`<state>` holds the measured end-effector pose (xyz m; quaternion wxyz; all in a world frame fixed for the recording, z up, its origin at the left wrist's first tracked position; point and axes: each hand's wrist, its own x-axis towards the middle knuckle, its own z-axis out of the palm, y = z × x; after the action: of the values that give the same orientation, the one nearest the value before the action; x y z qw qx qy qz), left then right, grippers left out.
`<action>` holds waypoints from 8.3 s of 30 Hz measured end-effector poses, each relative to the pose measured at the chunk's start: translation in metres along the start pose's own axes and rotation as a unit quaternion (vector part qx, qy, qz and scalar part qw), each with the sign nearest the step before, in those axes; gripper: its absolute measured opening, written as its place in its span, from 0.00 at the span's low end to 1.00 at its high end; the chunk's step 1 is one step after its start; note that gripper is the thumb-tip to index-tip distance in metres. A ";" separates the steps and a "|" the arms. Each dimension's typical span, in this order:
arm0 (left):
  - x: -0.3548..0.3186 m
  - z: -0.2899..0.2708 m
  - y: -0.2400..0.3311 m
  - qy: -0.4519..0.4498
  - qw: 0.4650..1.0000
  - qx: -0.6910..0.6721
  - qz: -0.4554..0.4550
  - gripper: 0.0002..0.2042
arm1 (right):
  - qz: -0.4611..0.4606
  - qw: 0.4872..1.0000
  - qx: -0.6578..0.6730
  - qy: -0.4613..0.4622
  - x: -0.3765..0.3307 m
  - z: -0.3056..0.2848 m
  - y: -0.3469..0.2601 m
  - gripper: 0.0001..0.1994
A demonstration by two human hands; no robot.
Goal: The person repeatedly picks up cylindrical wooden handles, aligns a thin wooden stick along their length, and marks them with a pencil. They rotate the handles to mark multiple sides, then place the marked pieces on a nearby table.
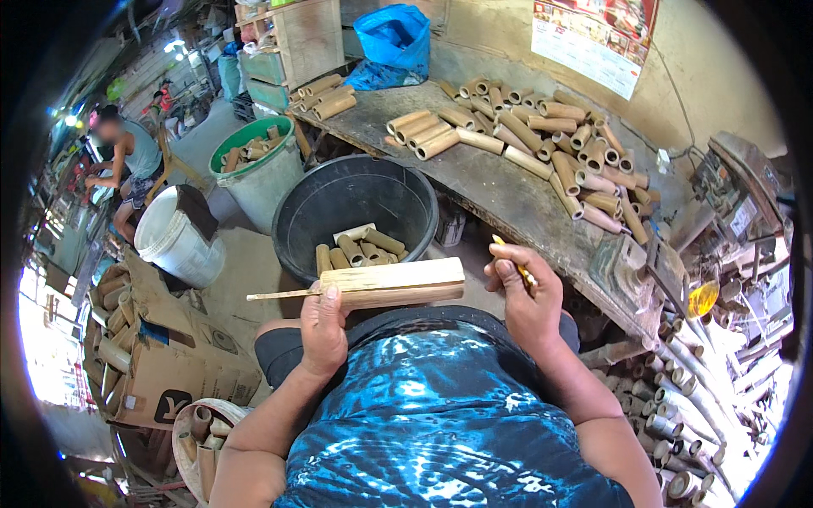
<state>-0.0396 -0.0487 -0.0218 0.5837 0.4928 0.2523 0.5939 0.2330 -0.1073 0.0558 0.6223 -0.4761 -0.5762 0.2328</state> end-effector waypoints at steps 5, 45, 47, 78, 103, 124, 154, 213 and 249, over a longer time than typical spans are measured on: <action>-0.006 0.002 0.006 0.011 0.998 -0.057 0.001 0.17 | 0.189 0.975 0.101 -0.063 0.000 0.001 0.004 0.07; -0.027 0.003 0.014 -0.011 0.994 0.101 0.044 0.14 | 0.144 0.969 -0.016 -0.198 -0.008 0.027 -0.019 0.08; -0.028 0.002 0.015 -0.026 0.994 0.103 0.040 0.14 | 0.144 0.965 -0.047 -0.213 -0.010 0.027 -0.018 0.07; -0.032 0.001 0.015 -0.030 0.993 0.113 0.009 0.14 | 0.137 0.973 -0.054 -0.176 -0.015 0.033 -0.024 0.04; -0.035 0.009 0.022 -0.053 0.987 0.151 0.008 0.17 | 0.057 0.972 -0.086 -0.213 -0.014 0.073 -0.031 0.07; -0.026 -0.011 0.008 0.045 0.991 0.089 0.091 0.14 | 0.306 0.943 0.096 -0.088 0.015 0.003 0.008 0.09; 0.013 0.027 0.013 -0.005 0.989 0.077 0.126 0.16 | 0.129 0.958 0.253 -0.041 -0.001 0.018 0.022 0.10; -0.006 0.017 0.025 0.012 0.986 -0.023 -0.166 0.15 | 0.181 0.954 0.236 -0.029 0.000 -0.018 -0.003 0.21; -0.028 0.009 0.027 0.000 0.979 -0.008 -0.204 0.12 | 0.105 0.976 -0.091 -0.170 -0.020 0.021 -0.002 0.04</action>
<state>-0.0479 -0.0828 -0.0031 0.6965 0.4261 0.3427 0.4646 0.2086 -0.1182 0.0458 0.4415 -0.5422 -0.6391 0.3204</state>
